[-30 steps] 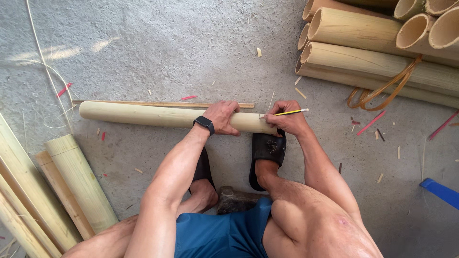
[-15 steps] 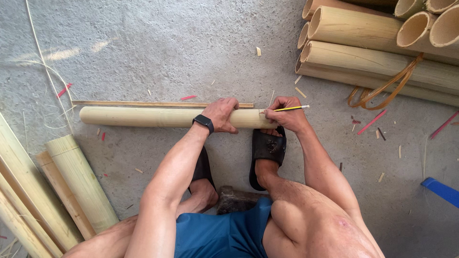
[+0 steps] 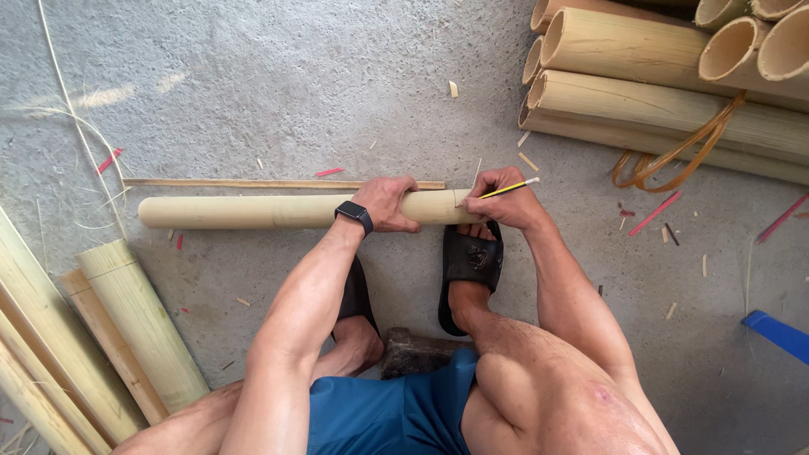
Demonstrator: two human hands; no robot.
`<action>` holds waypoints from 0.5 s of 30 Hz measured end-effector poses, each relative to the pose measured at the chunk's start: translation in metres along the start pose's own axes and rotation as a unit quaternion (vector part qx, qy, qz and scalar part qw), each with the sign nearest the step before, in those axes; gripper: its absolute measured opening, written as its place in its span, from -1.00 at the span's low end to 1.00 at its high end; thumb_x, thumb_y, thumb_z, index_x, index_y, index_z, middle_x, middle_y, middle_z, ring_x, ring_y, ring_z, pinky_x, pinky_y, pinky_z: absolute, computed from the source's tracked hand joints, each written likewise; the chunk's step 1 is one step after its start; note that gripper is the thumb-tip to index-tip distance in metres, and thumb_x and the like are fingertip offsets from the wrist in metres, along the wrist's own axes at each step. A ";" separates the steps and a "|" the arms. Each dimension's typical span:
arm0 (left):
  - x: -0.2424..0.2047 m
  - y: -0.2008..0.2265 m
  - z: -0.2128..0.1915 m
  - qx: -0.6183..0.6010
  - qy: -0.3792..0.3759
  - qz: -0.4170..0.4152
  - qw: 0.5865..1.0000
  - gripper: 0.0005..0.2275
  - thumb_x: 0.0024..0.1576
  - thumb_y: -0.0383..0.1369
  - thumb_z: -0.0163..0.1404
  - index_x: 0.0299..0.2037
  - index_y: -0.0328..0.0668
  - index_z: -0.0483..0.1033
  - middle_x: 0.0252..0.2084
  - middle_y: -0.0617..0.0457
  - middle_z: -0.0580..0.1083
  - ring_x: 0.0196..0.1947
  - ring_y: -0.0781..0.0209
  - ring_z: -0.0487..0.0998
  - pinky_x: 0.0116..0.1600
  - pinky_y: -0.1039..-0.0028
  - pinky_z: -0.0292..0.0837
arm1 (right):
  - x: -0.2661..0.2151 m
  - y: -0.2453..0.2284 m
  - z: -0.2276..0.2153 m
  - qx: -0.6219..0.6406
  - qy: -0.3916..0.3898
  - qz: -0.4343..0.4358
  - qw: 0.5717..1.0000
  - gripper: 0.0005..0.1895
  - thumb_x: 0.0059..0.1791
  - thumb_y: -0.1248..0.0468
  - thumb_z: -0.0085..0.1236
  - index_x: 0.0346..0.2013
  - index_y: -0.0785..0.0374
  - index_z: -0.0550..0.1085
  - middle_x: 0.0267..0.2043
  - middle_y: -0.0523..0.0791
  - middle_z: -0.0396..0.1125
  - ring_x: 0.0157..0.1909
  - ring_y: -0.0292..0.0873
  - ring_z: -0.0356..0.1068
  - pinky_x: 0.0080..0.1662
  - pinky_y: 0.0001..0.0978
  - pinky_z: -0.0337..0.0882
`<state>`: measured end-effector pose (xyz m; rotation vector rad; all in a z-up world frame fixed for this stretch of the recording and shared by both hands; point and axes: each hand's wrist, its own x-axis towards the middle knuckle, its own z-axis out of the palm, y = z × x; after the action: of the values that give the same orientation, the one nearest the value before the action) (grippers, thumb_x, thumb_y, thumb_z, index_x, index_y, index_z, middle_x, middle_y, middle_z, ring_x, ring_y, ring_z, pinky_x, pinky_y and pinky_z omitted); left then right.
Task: The person marks multiple bamboo poles with a pencil using a thin wooden stick as a guide. They repeatedly pick up poles, align the stick, draw lines, and set the poles aside.
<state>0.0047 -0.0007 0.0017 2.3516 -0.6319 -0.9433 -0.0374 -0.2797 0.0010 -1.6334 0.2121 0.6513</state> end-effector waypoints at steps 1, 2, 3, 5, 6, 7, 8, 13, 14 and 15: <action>0.002 0.000 -0.001 0.006 -0.009 -0.002 1.000 -0.42 -0.25 -0.04 0.32 -0.04 -0.14 0.51 -0.18 -0.14 0.58 -0.11 -0.11 0.60 0.03 0.18 0.51 | 0.000 0.000 -0.001 0.001 -0.005 0.005 1.000 -0.87 -0.19 0.40 0.35 -0.57 0.31 0.53 -0.54 -0.15 0.44 -0.50 -0.39 0.40 -0.45 -0.51 0.43; 0.004 -0.001 -0.001 0.012 -0.018 -0.004 1.000 -0.42 -0.24 -0.03 0.32 -0.04 -0.14 0.52 -0.18 -0.16 0.58 -0.11 -0.11 0.60 0.03 0.18 0.50 | 0.000 -0.001 -0.002 0.003 -0.011 0.011 1.000 -0.87 -0.19 0.40 0.35 -0.57 0.31 0.53 -0.54 -0.15 0.45 -0.51 -0.38 0.40 -0.45 -0.50 0.43; 0.005 -0.002 -0.001 0.019 -0.026 -0.007 0.999 -0.42 -0.23 -0.02 0.32 -0.03 -0.13 0.54 -0.18 -0.17 0.58 -0.12 -0.12 0.60 0.03 0.18 0.50 | 0.001 -0.002 -0.002 0.004 -0.017 0.016 1.000 -0.88 -0.18 0.41 0.35 -0.57 0.31 0.53 -0.54 -0.15 0.45 -0.51 -0.38 0.41 -0.45 -0.50 0.43; 0.005 -0.003 0.003 0.034 -0.029 -0.009 0.999 -0.42 -0.21 -0.02 0.30 -0.01 -0.12 0.52 -0.20 -0.15 0.58 -0.13 -0.11 0.61 0.03 0.19 0.51 | -0.001 -0.005 -0.001 0.020 0.013 0.050 0.998 -0.87 -0.16 0.38 0.35 -0.55 0.30 0.52 -0.55 -0.14 0.44 -0.53 -0.36 0.41 -0.47 -0.48 0.41; 0.005 -0.003 0.005 0.041 -0.031 -0.010 0.999 -0.42 -0.20 -0.03 0.29 0.01 -0.11 0.51 -0.20 -0.14 0.58 -0.14 -0.10 0.61 0.03 0.20 0.52 | -0.002 -0.007 0.000 0.027 0.028 0.067 0.997 -0.86 -0.15 0.37 0.34 -0.54 0.30 0.52 -0.56 -0.13 0.43 -0.54 -0.35 0.42 -0.49 -0.47 0.39; 0.006 -0.005 0.006 0.050 0.003 0.032 0.998 -0.38 -0.28 -0.01 0.32 -0.03 -0.14 0.49 -0.22 -0.14 0.58 -0.15 -0.13 0.60 -0.01 0.17 0.51 | 0.000 -0.009 0.001 0.016 0.036 0.052 0.998 -0.86 -0.15 0.37 0.35 -0.54 0.31 0.51 -0.55 -0.13 0.44 -0.53 -0.35 0.43 -0.48 -0.48 0.40; 0.007 -0.005 0.009 0.057 0.036 0.074 0.995 -0.33 -0.36 0.01 0.35 -0.07 -0.18 0.47 -0.23 -0.14 0.57 -0.16 -0.15 0.59 -0.06 0.14 0.50 | 0.000 -0.009 0.002 0.006 0.044 0.040 0.998 -0.85 -0.16 0.38 0.35 -0.55 0.31 0.51 -0.54 -0.14 0.45 -0.52 -0.35 0.44 -0.47 -0.49 0.42; 0.006 -0.005 0.007 0.047 0.001 0.047 0.998 -0.35 -0.31 -0.03 0.33 -0.05 -0.19 0.43 -0.25 -0.12 0.55 -0.19 -0.14 0.59 -0.05 0.17 0.52 | 0.001 -0.008 0.003 0.004 0.039 0.026 0.999 -0.88 -0.19 0.42 0.32 -0.56 0.33 0.51 -0.53 -0.12 0.46 -0.52 -0.34 0.43 -0.46 -0.48 0.42; 0.005 -0.002 0.006 0.048 -0.025 0.028 0.998 -0.35 -0.27 -0.01 0.31 -0.02 -0.18 0.44 -0.25 -0.12 0.56 -0.19 -0.12 0.60 -0.04 0.18 0.52 | 0.000 -0.007 0.003 0.007 0.026 0.023 0.999 -0.90 -0.20 0.44 0.31 -0.56 0.33 0.51 -0.53 -0.11 0.46 -0.52 -0.34 0.42 -0.45 -0.48 0.42; 0.003 0.002 0.005 0.049 -0.051 0.010 0.997 -0.36 -0.23 0.01 0.30 0.01 -0.17 0.45 -0.25 -0.12 0.57 -0.19 -0.11 0.61 -0.02 0.19 0.53 | -0.002 -0.006 0.003 0.010 0.014 0.020 1.000 -0.91 -0.21 0.45 0.30 -0.57 0.33 0.52 -0.54 -0.11 0.45 -0.52 -0.34 0.42 -0.45 -0.48 0.42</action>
<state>0.0032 -0.0053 -0.0019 2.3893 -0.7548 -1.0505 -0.0367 -0.2759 0.0070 -1.6238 0.2723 0.6556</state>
